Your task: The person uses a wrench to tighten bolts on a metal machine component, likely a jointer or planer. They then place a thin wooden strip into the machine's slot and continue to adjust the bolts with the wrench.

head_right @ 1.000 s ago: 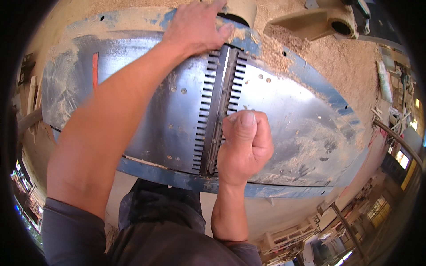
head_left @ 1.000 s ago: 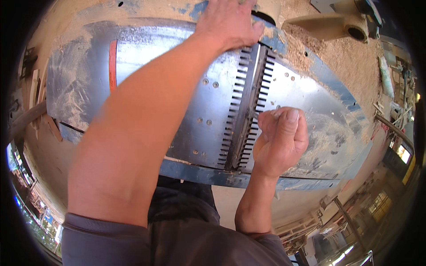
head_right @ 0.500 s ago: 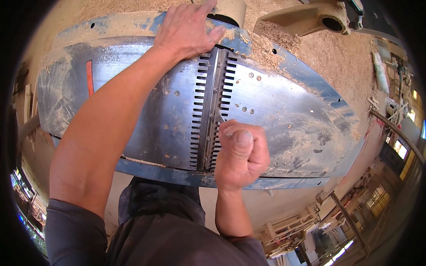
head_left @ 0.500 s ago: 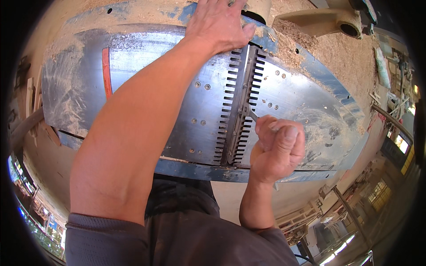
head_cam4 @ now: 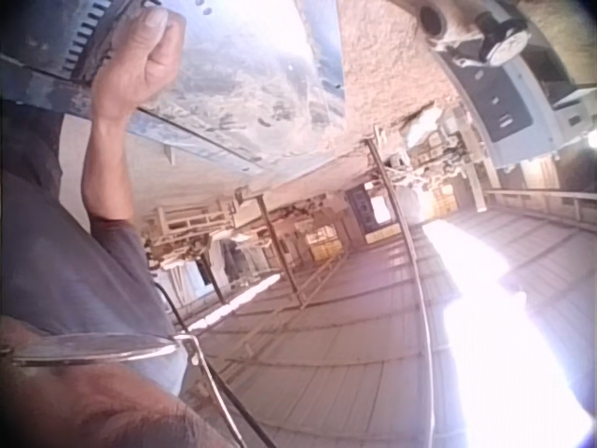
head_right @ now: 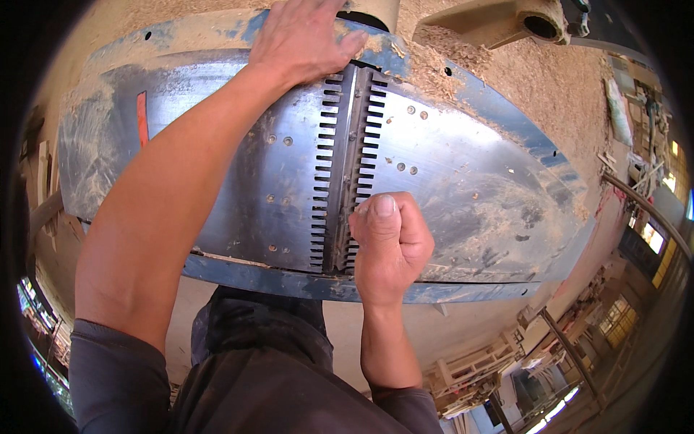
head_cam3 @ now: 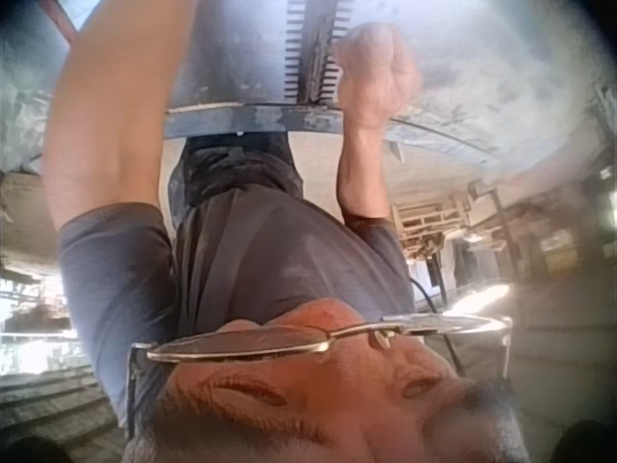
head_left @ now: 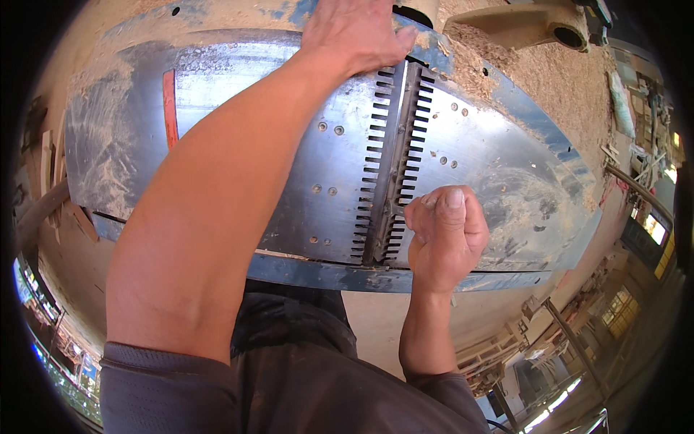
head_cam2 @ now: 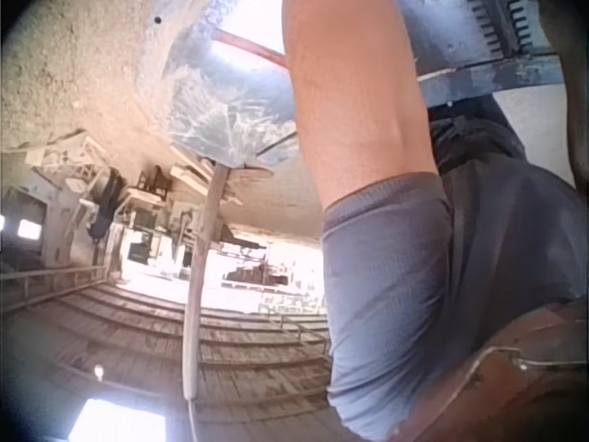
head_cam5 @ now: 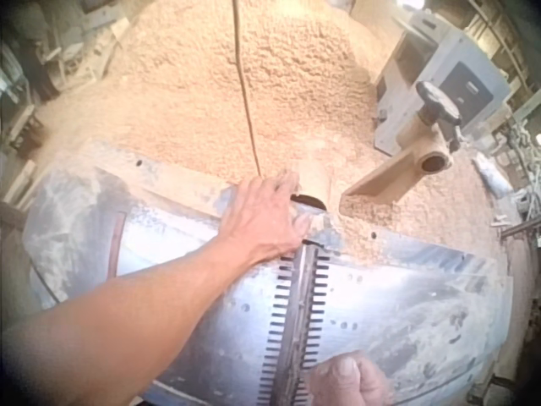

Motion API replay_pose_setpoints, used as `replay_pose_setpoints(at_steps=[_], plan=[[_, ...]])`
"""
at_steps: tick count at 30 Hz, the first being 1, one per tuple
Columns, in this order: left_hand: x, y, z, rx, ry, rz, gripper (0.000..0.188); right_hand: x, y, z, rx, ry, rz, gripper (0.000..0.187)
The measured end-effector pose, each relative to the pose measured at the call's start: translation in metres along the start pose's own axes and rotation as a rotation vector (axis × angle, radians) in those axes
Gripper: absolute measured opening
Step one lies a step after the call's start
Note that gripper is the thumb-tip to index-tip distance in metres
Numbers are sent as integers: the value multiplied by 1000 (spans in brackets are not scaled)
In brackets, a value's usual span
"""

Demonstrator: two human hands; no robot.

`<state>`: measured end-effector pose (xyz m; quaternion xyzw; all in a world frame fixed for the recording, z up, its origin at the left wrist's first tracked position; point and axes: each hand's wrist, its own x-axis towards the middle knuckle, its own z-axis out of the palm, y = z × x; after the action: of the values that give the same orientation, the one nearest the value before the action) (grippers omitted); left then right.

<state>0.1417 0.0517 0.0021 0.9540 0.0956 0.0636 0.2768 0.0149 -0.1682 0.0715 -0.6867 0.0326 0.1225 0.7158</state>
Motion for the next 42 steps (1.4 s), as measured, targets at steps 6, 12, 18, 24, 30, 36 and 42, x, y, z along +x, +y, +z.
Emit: replay_pose_setpoints(at_steps=[6, 12, 18, 24, 30, 36, 42], plan=[[-6, 0, -1, -11, 50, 13, 62, 30, -4, 15, -131, -13, 133, 34], [-6, 5, -11, -3, -67, -27, 64, 36, 7, 16, -126, 39, 191, 34], [-8, 3, -2, 2, 14, 12, 67, 39, 7, 15, -125, 39, 208, 34], [-6, 3, -8, -18, -11, 27, 77, 31, 8, 12, -111, 40, 135, 36], [-5, 2, -4, 5, -27, 10, 83, 29, 11, 17, -128, 46, 109, 33], [-5, -2, 2, 26, 17, 12, 81, 43, -1, 13, -25, 5, 160, 36], [-3, -2, 7, 40, 4, 9, 76, -17, 11, -9, 107, 28, -103, 35]])
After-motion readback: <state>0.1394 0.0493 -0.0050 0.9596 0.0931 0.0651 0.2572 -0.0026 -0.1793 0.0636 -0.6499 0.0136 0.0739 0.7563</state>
